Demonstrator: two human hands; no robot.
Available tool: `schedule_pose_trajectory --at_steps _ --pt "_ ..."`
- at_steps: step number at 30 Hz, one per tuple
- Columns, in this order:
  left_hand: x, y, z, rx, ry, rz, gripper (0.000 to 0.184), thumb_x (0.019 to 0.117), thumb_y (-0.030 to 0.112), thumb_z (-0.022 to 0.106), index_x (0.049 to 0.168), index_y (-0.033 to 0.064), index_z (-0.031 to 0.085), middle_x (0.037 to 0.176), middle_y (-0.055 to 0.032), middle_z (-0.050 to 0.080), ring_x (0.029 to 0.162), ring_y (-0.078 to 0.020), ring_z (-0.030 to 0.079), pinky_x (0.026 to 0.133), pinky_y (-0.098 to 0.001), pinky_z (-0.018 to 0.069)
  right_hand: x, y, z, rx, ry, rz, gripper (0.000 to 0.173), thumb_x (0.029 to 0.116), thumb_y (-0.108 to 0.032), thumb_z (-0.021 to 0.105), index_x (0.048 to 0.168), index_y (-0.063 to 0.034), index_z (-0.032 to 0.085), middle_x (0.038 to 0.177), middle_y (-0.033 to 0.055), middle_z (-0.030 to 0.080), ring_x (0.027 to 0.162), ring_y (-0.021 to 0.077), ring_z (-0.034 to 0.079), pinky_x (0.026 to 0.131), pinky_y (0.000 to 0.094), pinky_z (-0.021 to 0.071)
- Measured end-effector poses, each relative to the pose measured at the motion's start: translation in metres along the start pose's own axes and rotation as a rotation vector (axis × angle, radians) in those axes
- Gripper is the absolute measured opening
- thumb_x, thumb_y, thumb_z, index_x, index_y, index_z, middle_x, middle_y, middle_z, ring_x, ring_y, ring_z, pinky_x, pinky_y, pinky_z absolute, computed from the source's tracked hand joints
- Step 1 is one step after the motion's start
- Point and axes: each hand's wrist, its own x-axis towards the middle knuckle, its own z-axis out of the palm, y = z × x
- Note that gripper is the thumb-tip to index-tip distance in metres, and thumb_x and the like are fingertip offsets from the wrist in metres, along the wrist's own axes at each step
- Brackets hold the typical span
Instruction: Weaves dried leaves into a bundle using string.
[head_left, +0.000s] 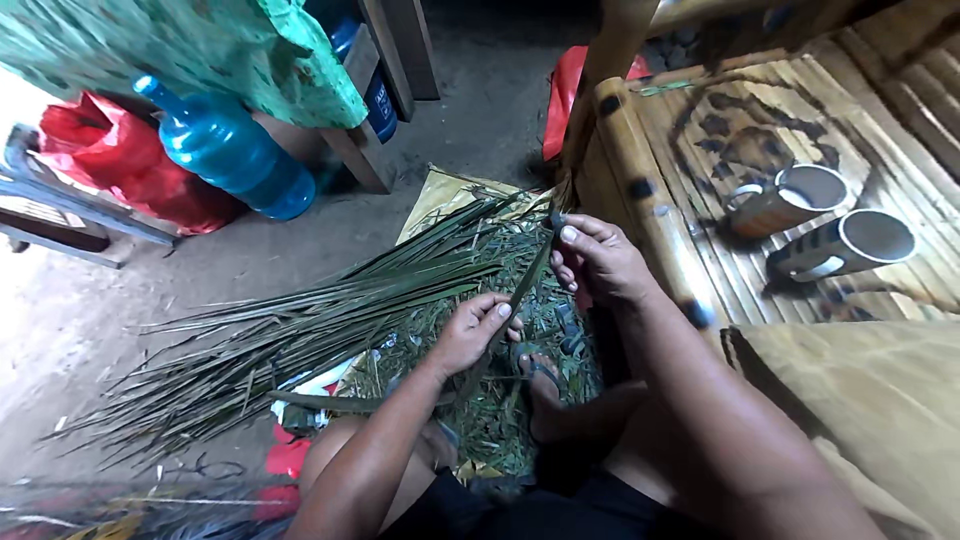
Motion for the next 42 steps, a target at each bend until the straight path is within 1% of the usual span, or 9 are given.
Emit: schedule_pose_trajectory --at_steps 6,13,18,20,24,26,33,38,42 --pt "-0.001 0.005 0.005 -0.039 0.053 -0.067 0.018 0.1075 0.009 0.046 0.114 -0.0023 0.060 0.091 -0.0067 0.073 0.082 -0.0162 0.073 0.083 -0.0338 0.0618 0.000 0.000 0.002 0.007 0.035 0.011 0.025 0.1074 -0.020 0.049 0.124 -0.0085 0.064 0.077 0.0028 0.068 0.052 0.0077 0.060 0.047 0.0217 0.0535" --pt "-0.002 0.010 0.001 -0.089 0.079 -0.103 0.031 0.1120 0.018 0.036 0.112 0.0005 0.061 0.076 -0.0022 0.066 0.057 -0.0069 0.059 0.056 -0.0205 0.0527 0.001 0.006 0.001 -0.045 -0.018 0.042 0.031 0.1064 -0.020 0.052 0.135 -0.0097 0.059 0.079 0.0054 0.067 0.053 0.0091 0.059 0.047 0.0224 0.0525" --pt "-0.002 0.016 -0.004 -0.142 0.157 -0.169 0.027 0.1110 0.015 0.040 0.109 -0.0001 0.061 0.069 -0.0025 0.063 0.052 -0.0068 0.058 0.050 -0.0191 0.0514 -0.003 -0.002 0.003 -0.102 0.022 0.048 0.020 0.1065 -0.027 0.051 0.115 -0.0116 0.062 0.075 0.0052 0.066 0.050 0.0094 0.058 0.045 0.0222 0.0515" --pt "-0.002 0.018 -0.005 -0.196 0.174 -0.186 0.026 0.1108 0.014 0.040 0.107 0.0002 0.061 0.067 -0.0023 0.061 0.051 -0.0064 0.057 0.049 -0.0184 0.0503 -0.005 0.000 0.006 -0.120 -0.070 0.082 0.017 0.1036 -0.025 0.056 0.106 -0.0103 0.064 0.073 0.0047 0.066 0.051 0.0100 0.060 0.047 0.0239 0.0530" --pt "-0.006 0.020 -0.006 -0.314 0.112 -0.178 0.025 0.1090 0.013 0.039 0.102 0.0052 0.062 0.065 0.0001 0.058 0.050 -0.0050 0.053 0.048 -0.0177 0.0473 -0.007 0.024 0.019 -0.163 -0.455 0.232 0.020 0.1022 -0.023 0.059 0.103 -0.0051 0.066 0.074 0.0026 0.068 0.057 0.0081 0.062 0.053 0.0236 0.0537" --pt "-0.009 0.019 -0.008 -0.380 0.048 -0.183 0.025 0.1077 0.013 0.039 0.102 0.0068 0.063 0.062 0.0027 0.055 0.048 -0.0035 0.051 0.047 -0.0171 0.0449 -0.006 0.029 0.021 -0.132 -0.526 0.250 0.019 0.1026 -0.024 0.059 0.101 -0.0061 0.067 0.073 0.0006 0.069 0.057 0.0057 0.062 0.053 0.0209 0.0527" --pt "-0.012 0.022 -0.011 -0.459 -0.078 -0.201 0.024 0.1077 0.020 0.042 0.099 0.0096 0.062 0.056 0.0073 0.050 0.044 -0.0014 0.048 0.046 -0.0164 0.0439 -0.004 0.011 0.006 -0.285 -0.400 0.066 0.019 0.1019 -0.022 0.059 0.098 -0.0055 0.068 0.075 -0.0002 0.069 0.059 0.0051 0.062 0.053 0.0216 0.0537" --pt "-0.016 0.023 -0.013 -0.422 -0.076 -0.182 0.024 0.1077 0.021 0.043 0.098 0.0108 0.063 0.056 0.0071 0.053 0.046 -0.0017 0.049 0.047 -0.0166 0.0441 -0.002 -0.003 -0.014 -0.171 -0.146 -0.046 0.017 0.1030 -0.025 0.060 0.106 -0.0120 0.070 0.076 0.0019 0.068 0.053 0.0067 0.060 0.048 0.0217 0.0530" --pt "-0.017 0.023 -0.013 -0.398 -0.021 -0.188 0.024 0.1077 0.019 0.043 0.099 0.0085 0.063 0.058 0.0056 0.054 0.046 -0.0024 0.050 0.047 -0.0164 0.0445 -0.005 -0.005 -0.006 -0.146 -0.142 0.021 0.022 0.1022 -0.028 0.059 0.117 -0.0124 0.066 0.073 0.0024 0.067 0.052 0.0080 0.060 0.046 0.0226 0.0524"
